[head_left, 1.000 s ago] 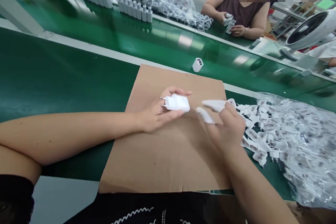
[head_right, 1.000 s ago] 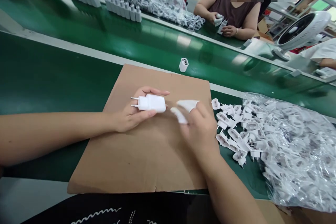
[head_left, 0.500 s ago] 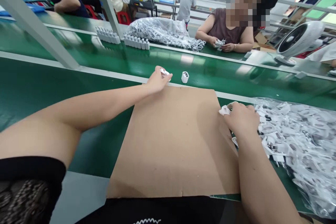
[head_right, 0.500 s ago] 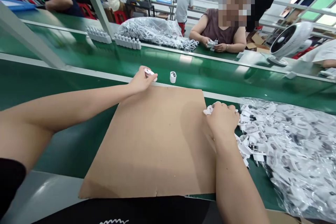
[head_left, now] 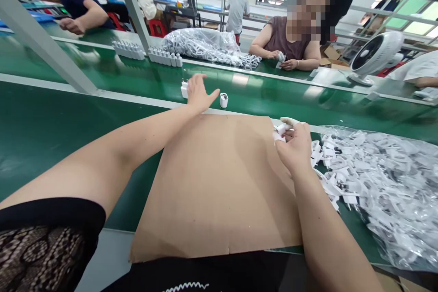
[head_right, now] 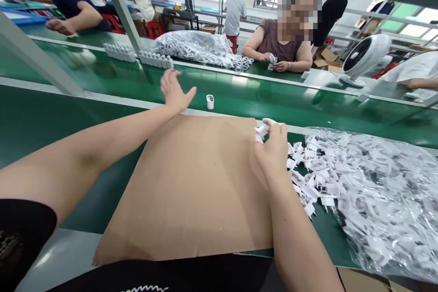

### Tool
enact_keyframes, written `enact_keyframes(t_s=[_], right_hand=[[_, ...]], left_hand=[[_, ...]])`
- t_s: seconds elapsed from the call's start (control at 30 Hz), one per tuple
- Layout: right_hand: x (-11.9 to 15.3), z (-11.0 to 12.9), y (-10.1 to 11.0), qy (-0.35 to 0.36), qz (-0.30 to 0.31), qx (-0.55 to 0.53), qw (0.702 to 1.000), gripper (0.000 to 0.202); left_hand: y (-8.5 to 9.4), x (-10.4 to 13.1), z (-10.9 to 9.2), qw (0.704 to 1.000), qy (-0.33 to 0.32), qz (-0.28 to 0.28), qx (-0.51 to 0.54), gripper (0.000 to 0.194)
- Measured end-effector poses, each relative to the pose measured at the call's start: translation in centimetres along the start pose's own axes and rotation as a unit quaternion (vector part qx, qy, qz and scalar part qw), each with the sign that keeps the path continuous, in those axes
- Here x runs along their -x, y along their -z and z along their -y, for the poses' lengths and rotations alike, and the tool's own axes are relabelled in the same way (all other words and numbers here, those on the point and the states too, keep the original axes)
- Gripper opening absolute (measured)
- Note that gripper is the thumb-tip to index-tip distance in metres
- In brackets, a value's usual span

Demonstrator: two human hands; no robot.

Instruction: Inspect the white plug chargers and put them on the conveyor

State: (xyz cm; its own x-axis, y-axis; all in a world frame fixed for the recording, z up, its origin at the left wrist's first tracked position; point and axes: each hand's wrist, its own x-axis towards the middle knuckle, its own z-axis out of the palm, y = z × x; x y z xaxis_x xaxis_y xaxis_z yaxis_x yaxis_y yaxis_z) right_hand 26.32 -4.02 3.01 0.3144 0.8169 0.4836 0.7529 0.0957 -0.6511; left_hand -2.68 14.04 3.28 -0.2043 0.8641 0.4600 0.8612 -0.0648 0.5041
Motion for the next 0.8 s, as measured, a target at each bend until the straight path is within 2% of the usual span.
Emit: enact_keyframes(t_s=[0.07,0.13,0.2,0.27,0.37,0.43,0.5,0.57,0.63,0.73,0.8], right_hand=[[0.4,0.7,-0.8,-0.056,0.031,-0.152,0.986,0.044],[0.8,1.5,-1.4,-0.118,0.084,-0.275,0.950,0.051],[1.1,2.2,-1.5,-0.163,0.129,-0.357,0.911,0.060],[1.3,2.9,-1.3,-0.188,0.148,-0.409,0.881,0.063],[1.4,3.4,-0.8,-0.200,0.176,-0.457,0.849,0.052],[1.4,3.4,-0.7,-0.203,0.198,-0.481,0.830,0.045],[1.5,3.3,-0.7,-0.202,0.221,-0.497,0.814,0.041],[1.7,3.3,-0.8,-0.197,0.239,-0.497,0.811,0.039],[2.0,3.5,-0.7,-0.199,0.241,-0.477,0.821,0.040],[2.4,4.1,-0.5,-0.195,0.221,-0.436,0.850,0.039],[2.6,4.5,-0.3,-0.164,0.205,-0.411,0.873,0.032]], left_hand=[[-1.0,0.4,-1.2,0.994,-0.036,0.104,0.014,0.073],[-2.1,0.3,-2.1,0.981,-0.009,0.196,0.015,0.069],[-2.8,0.1,-2.8,0.973,0.016,0.231,0.018,0.051],[-2.9,0.2,-3.1,0.971,0.009,0.236,0.034,0.037],[-1.6,2.1,-3.3,0.964,-0.032,0.254,0.075,0.037],[0.0,4.5,-3.2,0.951,-0.064,0.283,0.108,0.041],[2.0,7.6,-3.1,0.925,-0.099,0.330,0.157,0.044],[3.9,10.8,-2.8,0.872,-0.158,0.393,0.244,0.042],[5.4,13.3,-2.5,0.837,-0.211,0.422,0.279,0.039],[6.4,15.4,-1.9,0.832,-0.271,0.414,0.252,0.030],[6.4,15.8,-1.5,0.835,-0.273,0.405,0.253,0.028]])
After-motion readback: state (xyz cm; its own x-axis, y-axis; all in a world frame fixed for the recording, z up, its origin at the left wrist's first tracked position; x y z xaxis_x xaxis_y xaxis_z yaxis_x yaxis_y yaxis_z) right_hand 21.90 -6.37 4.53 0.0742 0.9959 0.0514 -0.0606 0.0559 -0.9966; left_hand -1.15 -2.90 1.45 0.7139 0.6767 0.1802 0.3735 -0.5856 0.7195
